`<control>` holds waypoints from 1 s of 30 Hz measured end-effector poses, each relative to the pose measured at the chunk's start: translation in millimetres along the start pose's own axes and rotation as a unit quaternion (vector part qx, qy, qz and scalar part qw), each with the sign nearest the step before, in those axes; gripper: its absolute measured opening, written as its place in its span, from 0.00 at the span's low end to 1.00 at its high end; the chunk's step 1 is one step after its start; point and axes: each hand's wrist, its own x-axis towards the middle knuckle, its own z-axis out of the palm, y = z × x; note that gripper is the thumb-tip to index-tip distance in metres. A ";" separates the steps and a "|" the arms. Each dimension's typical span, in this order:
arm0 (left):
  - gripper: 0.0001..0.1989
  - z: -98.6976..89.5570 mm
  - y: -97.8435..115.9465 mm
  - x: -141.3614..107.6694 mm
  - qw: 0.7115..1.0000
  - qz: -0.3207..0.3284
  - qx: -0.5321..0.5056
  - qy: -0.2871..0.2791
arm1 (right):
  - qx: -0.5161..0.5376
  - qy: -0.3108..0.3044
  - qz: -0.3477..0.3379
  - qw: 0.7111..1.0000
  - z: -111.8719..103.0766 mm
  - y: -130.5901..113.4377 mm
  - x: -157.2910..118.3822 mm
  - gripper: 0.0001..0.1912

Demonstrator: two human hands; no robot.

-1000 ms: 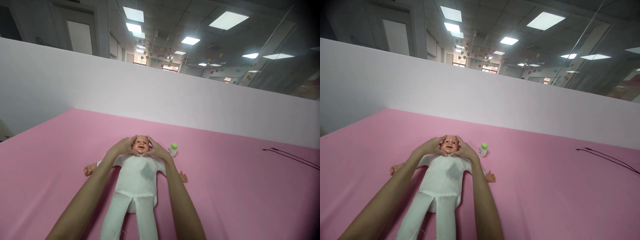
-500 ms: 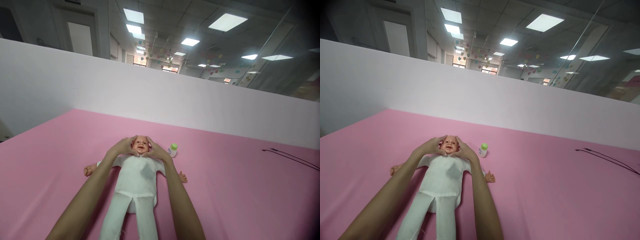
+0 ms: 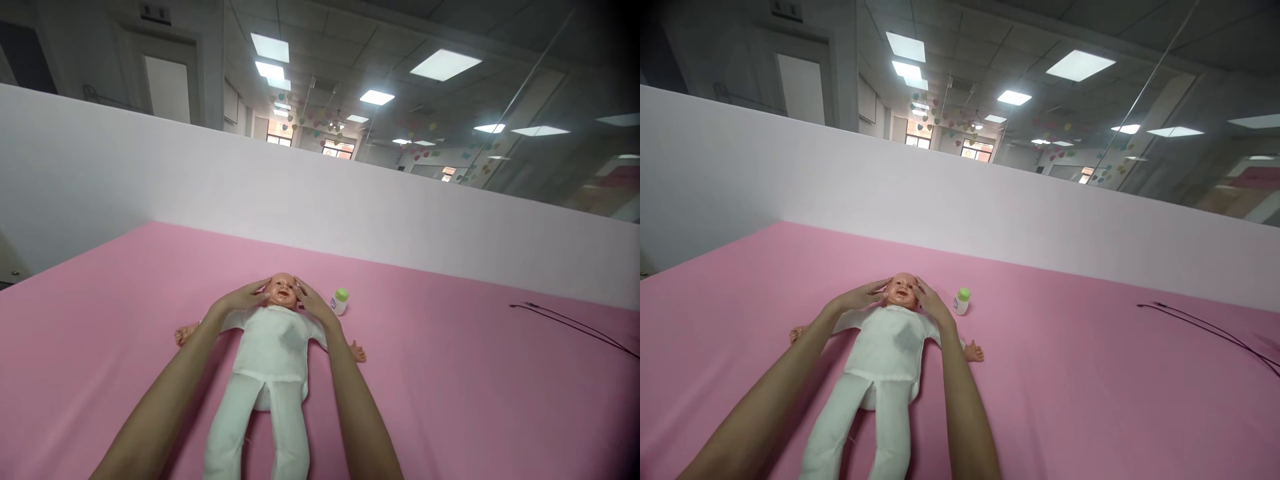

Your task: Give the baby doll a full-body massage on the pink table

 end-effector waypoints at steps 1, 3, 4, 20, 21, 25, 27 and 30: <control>0.41 8.3 -2.1 -3.9 1.000 0.002 0.014 0.012 | -0.013 0.008 0.009 1.000 3.7 1.5 -4.2 0.41; 0.39 27.5 -7.6 -13.6 0.997 0.001 0.062 0.047 | -0.049 0.017 0.022 0.998 12.9 6.6 -14.8 0.39; 0.38 37.0 -11.1 -19.4 0.993 -0.003 0.096 0.069 | -0.071 0.020 0.028 0.997 18.2 9.7 -21.2 0.38; 0.25 -28.5 -43.3 -132.6 0.928 -0.090 0.333 0.143 | -0.383 0.106 0.096 0.913 -35.3 67.9 -124.0 0.19; 0.24 -37.2 -43.3 -136.9 0.937 -0.090 0.310 0.135 | -0.351 0.107 0.119 0.922 -43.6 70.5 -129.1 0.21; 0.21 -58.6 -45.9 -146.4 0.953 -0.120 0.251 0.123 | -0.233 0.063 0.136 0.961 -70.2 77.8 -144.8 0.20; 0.19 -61.6 -47.4 -147.9 0.954 -0.133 0.246 0.113 | -0.188 0.036 0.133 0.973 -75.9 78.4 -149.8 0.18; 0.18 -62.5 -48.4 -149.3 0.955 -0.136 0.236 0.118 | -0.138 0.039 0.148 0.978 -76.3 74.4 -153.7 0.14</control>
